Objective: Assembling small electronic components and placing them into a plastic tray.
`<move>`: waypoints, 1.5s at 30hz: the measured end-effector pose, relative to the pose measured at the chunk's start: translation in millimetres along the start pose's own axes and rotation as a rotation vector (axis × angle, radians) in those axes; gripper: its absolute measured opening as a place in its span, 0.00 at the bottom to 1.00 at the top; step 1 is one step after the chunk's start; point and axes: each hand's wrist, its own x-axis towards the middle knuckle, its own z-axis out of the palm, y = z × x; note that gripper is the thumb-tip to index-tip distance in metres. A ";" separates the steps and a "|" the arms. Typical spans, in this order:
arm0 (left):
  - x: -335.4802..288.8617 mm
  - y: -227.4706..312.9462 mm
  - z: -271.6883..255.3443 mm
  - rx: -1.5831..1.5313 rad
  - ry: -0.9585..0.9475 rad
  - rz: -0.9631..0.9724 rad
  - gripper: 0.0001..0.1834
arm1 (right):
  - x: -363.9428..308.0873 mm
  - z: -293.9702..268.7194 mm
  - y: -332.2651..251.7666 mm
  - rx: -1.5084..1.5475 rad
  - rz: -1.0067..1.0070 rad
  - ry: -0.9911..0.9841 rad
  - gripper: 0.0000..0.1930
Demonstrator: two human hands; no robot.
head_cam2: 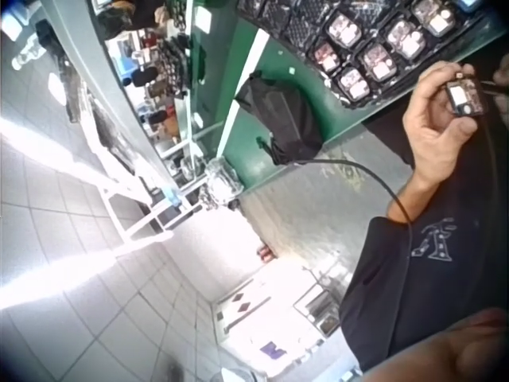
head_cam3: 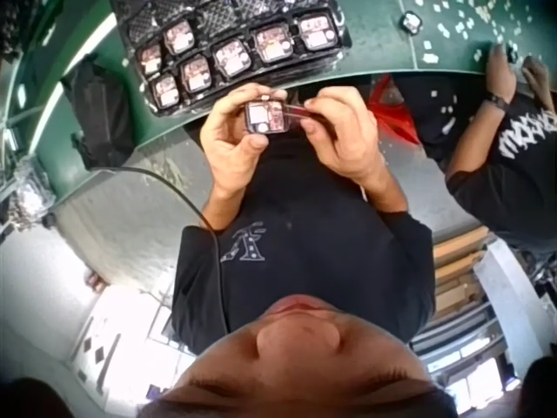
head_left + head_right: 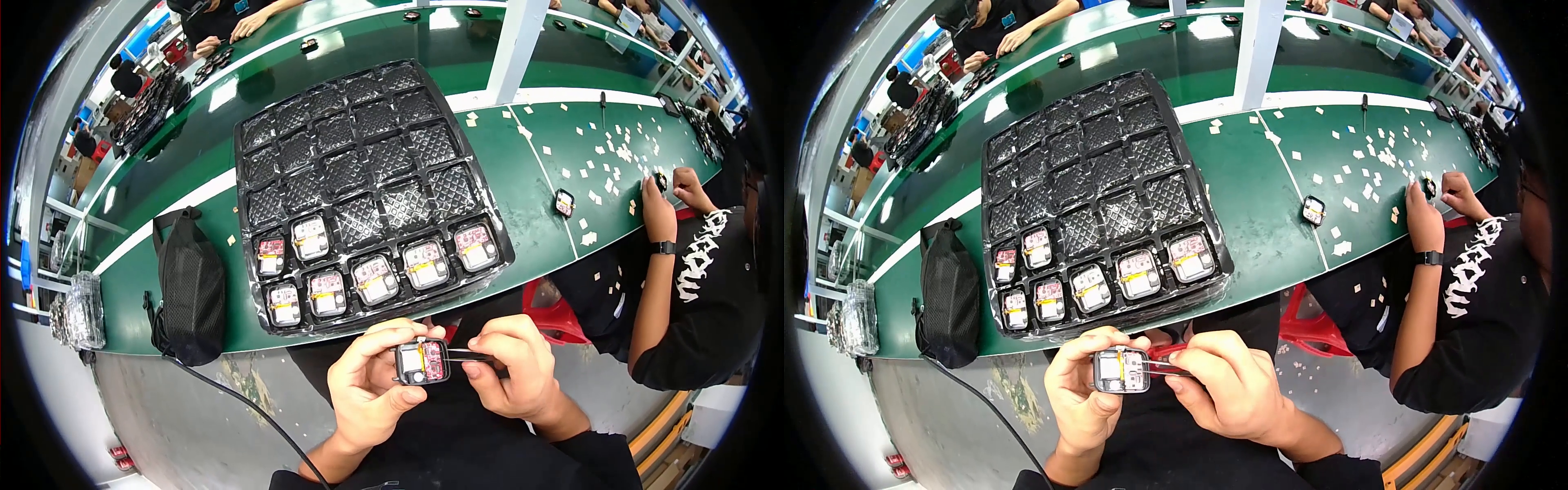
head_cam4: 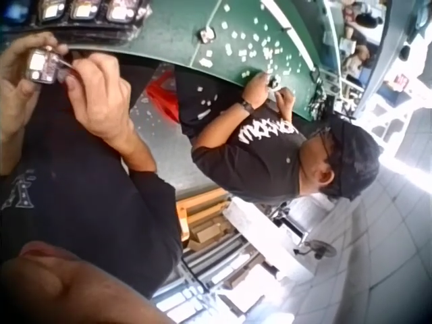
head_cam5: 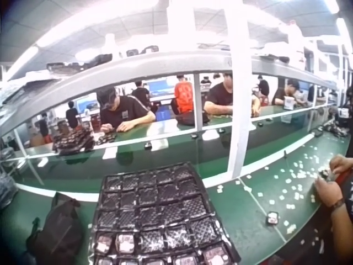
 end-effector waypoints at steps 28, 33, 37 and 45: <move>-2.2 -2.0 -6.1 0.002 -0.068 -0.056 0.34 | 8.2 9.2 9.5 -0.275 -0.306 0.123 0.13; 0.6 -3.6 -6.3 0.007 -0.076 -0.035 0.34 | 6.2 10.7 11.3 -0.140 -0.220 0.110 0.14; 0.2 -0.2 -5.1 0.044 -0.076 -0.049 0.33 | 7.0 10.4 9.4 -0.017 -0.114 0.080 0.16; -0.5 -1.7 -5.1 0.041 -0.092 -0.038 0.33 | 5.7 9.0 9.7 0.015 -0.078 0.063 0.15</move>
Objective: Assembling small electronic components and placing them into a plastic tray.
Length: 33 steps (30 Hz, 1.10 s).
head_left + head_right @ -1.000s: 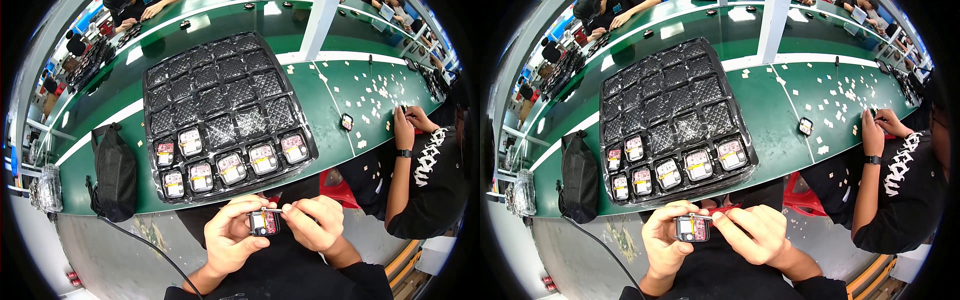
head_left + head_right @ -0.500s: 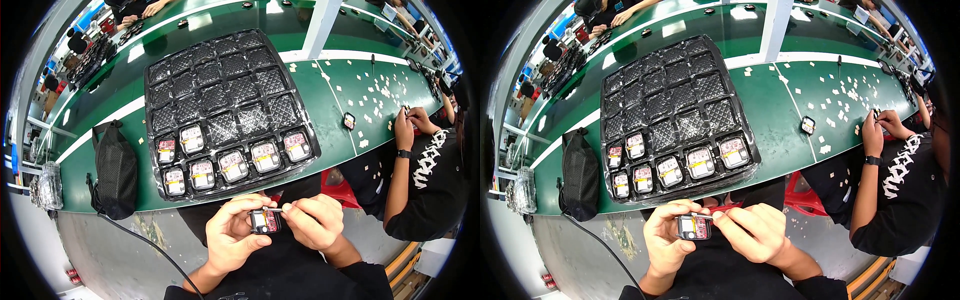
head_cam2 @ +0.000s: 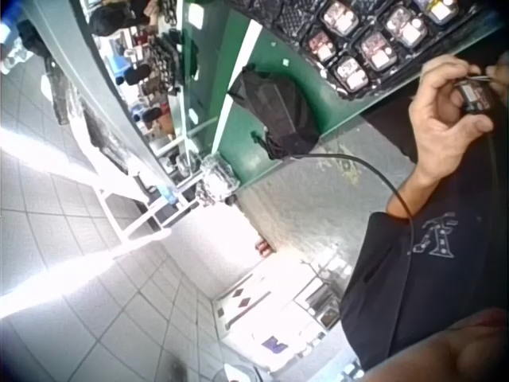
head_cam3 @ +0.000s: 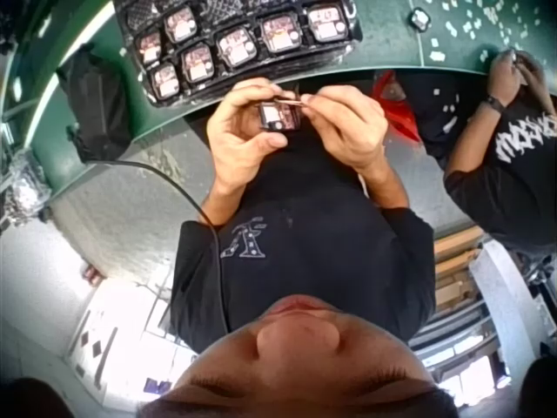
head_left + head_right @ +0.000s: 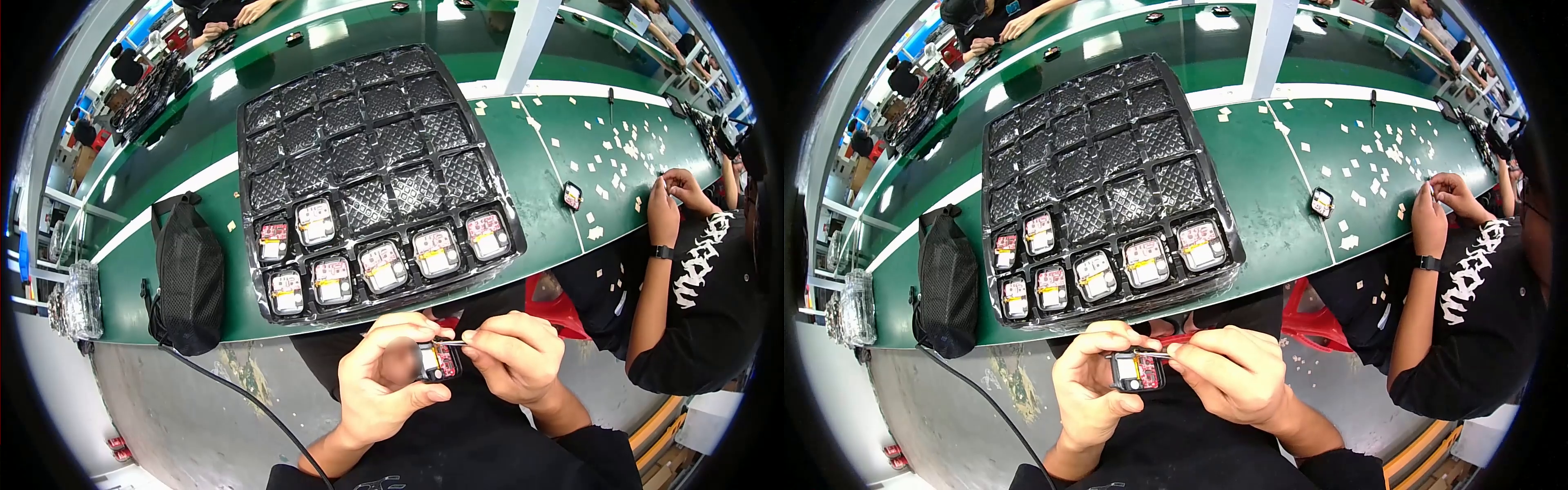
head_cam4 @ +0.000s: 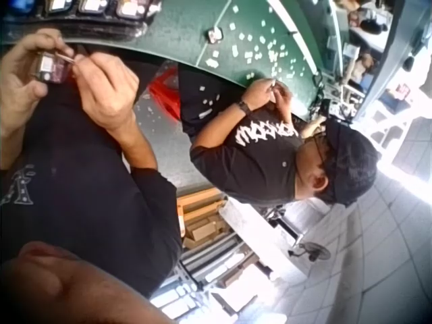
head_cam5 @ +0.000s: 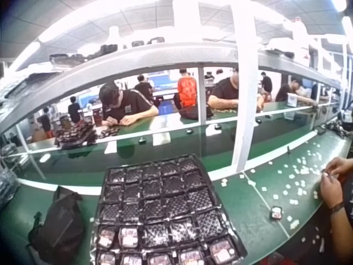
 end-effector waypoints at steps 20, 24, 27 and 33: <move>-0.6 18.1 6.3 0.200 0.081 -0.100 0.36 | -3.4 1.6 1.5 -0.235 -0.202 0.056 0.11; -1.1 19.1 8.1 0.262 0.099 -0.109 0.35 | -8.2 6.2 1.1 -0.272 -0.255 0.109 0.10; -1.7 17.0 8.3 0.278 0.115 -0.075 0.35 | -10.9 3.7 0.9 -0.258 -0.254 0.059 0.18; -3.8 15.6 8.2 0.248 0.136 -0.116 0.35 | -5.7 0.8 2.8 -0.247 -0.235 0.045 0.13</move>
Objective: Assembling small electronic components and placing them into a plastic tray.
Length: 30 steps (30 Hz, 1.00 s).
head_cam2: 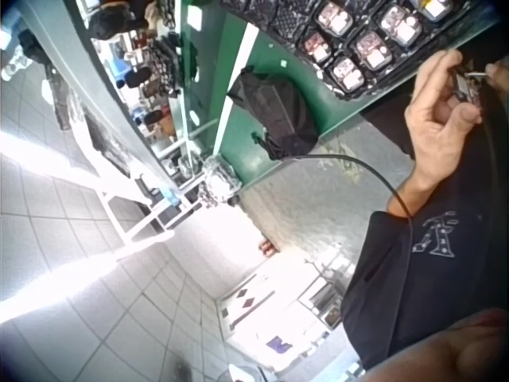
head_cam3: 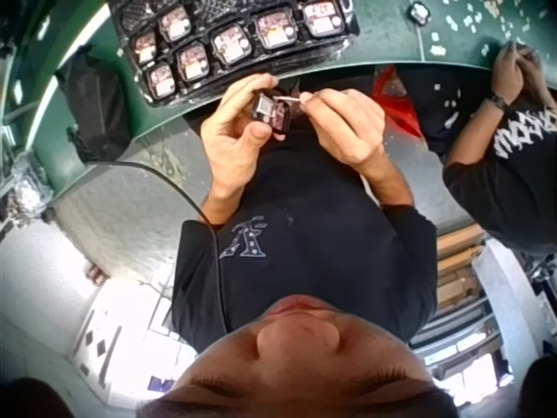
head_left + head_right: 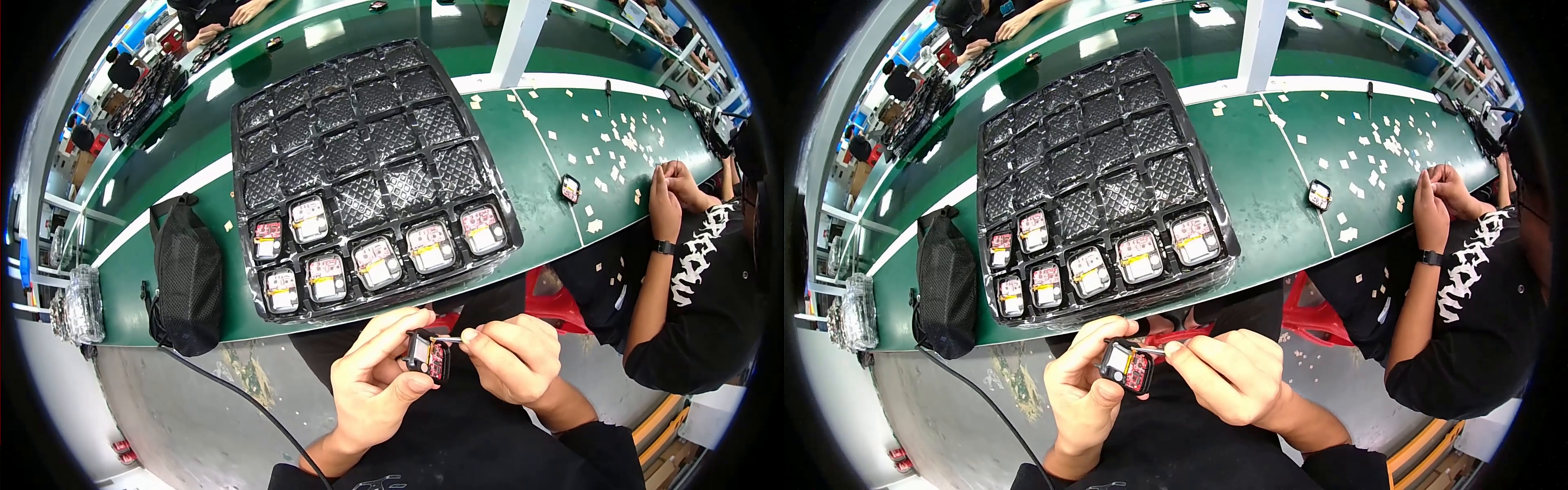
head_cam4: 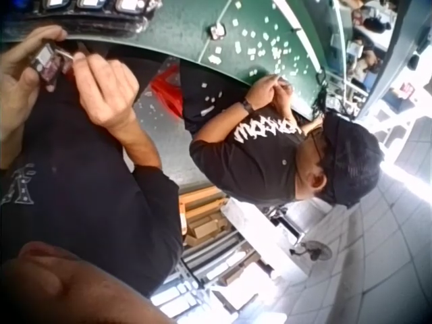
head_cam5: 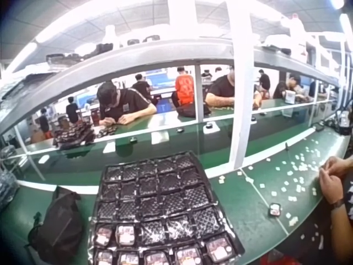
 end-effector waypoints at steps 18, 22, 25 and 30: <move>-1.2 4.8 -2.8 0.017 -0.040 0.012 0.34 | 2.7 -2.7 -5.7 -0.011 -0.016 -0.099 0.15; -0.5 4.1 -6.0 0.019 -0.044 -0.007 0.34 | 4.5 -2.2 -3.1 0.010 0.001 -0.130 0.15; -1.4 5.8 -8.3 -0.032 -0.080 0.114 0.34 | 9.0 -7.4 0.2 0.171 0.146 -0.051 0.12; 0.2 9.3 -20.1 -0.086 -0.103 0.190 0.32 | 3.0 -14.2 37.9 -0.098 0.513 0.139 0.10</move>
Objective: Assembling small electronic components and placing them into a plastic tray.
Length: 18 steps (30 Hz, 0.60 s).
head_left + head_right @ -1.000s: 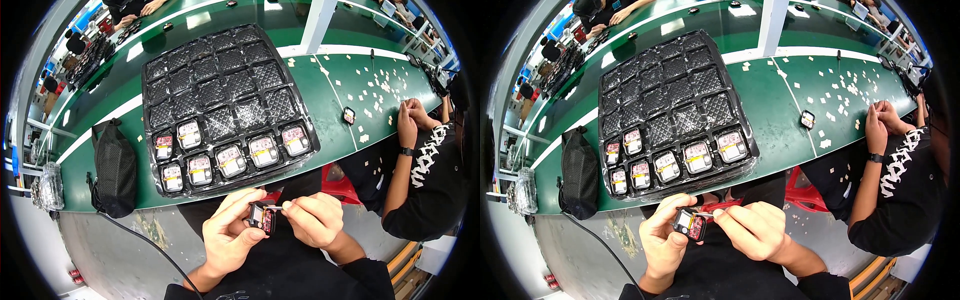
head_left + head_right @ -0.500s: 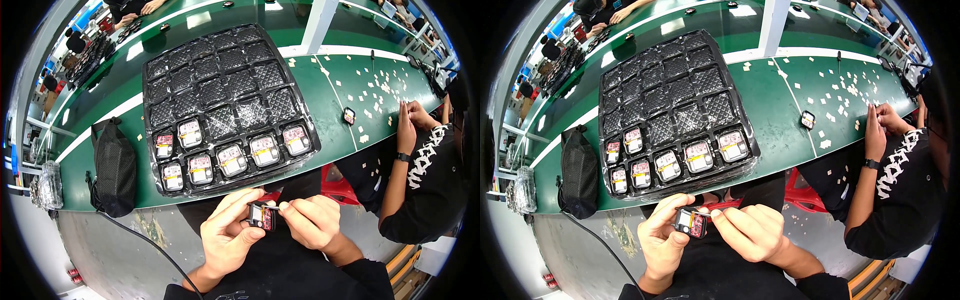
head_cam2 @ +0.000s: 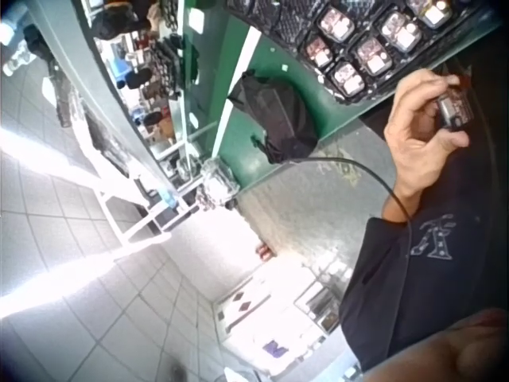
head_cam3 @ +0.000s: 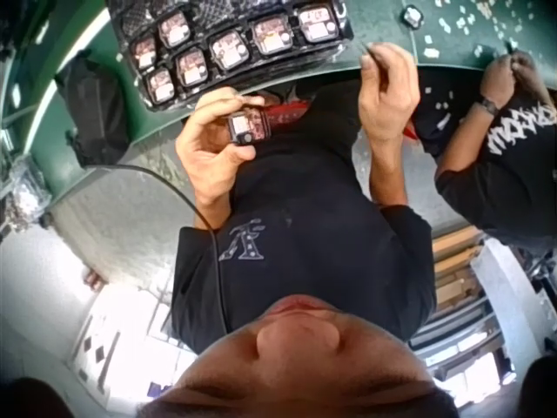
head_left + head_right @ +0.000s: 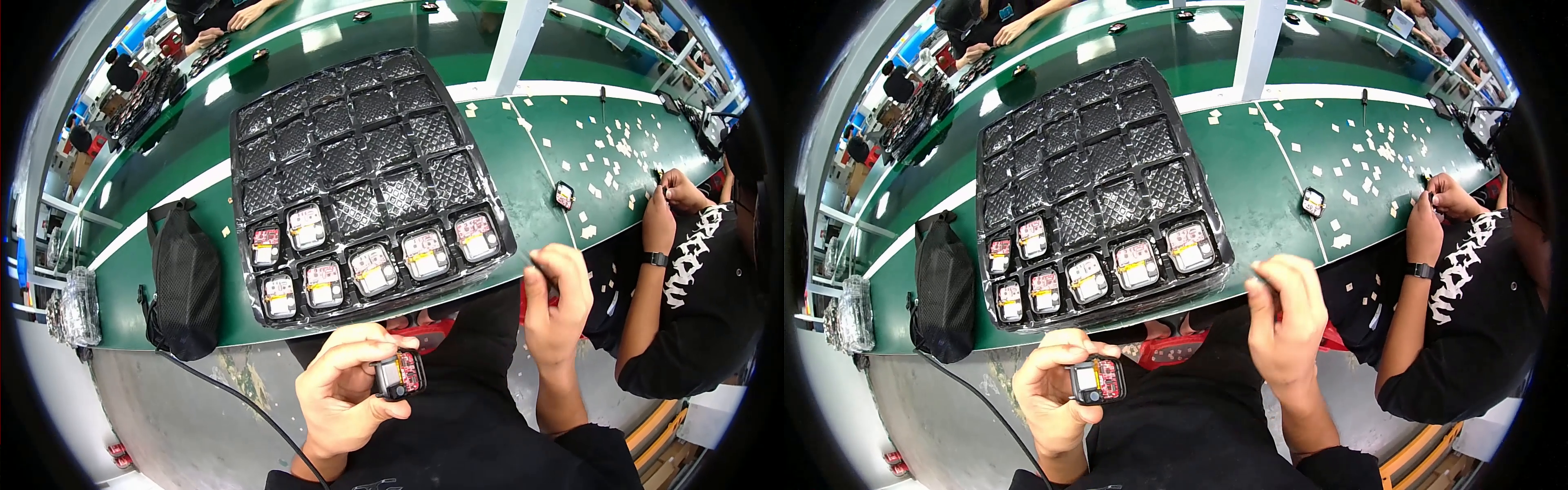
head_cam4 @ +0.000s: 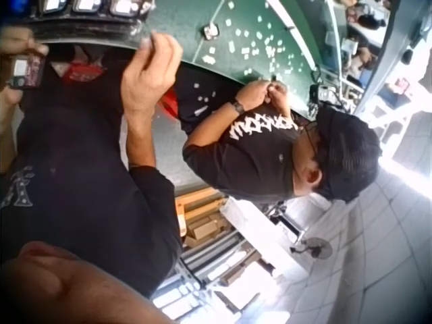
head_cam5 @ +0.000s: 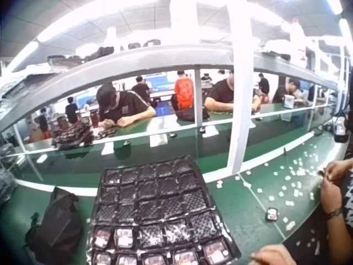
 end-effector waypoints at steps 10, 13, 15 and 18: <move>47.5 18.3 -3.7 0.909 0.125 0.335 0.29 | 21.4 10.5 88.7 -0.654 0.307 -0.025 0.19; 68.6 15.7 -5.6 1.050 0.139 0.355 0.25 | 16.5 11.4 89.1 -0.615 0.255 -0.005 0.17; 86.2 15.9 1.3 1.210 0.250 0.394 0.18 | 12.5 11.5 85.4 -0.595 0.260 0.004 0.16; 102.4 14.2 6.9 1.334 0.303 0.266 0.15 | 11.3 10.6 80.9 -0.534 0.278 0.014 0.15</move>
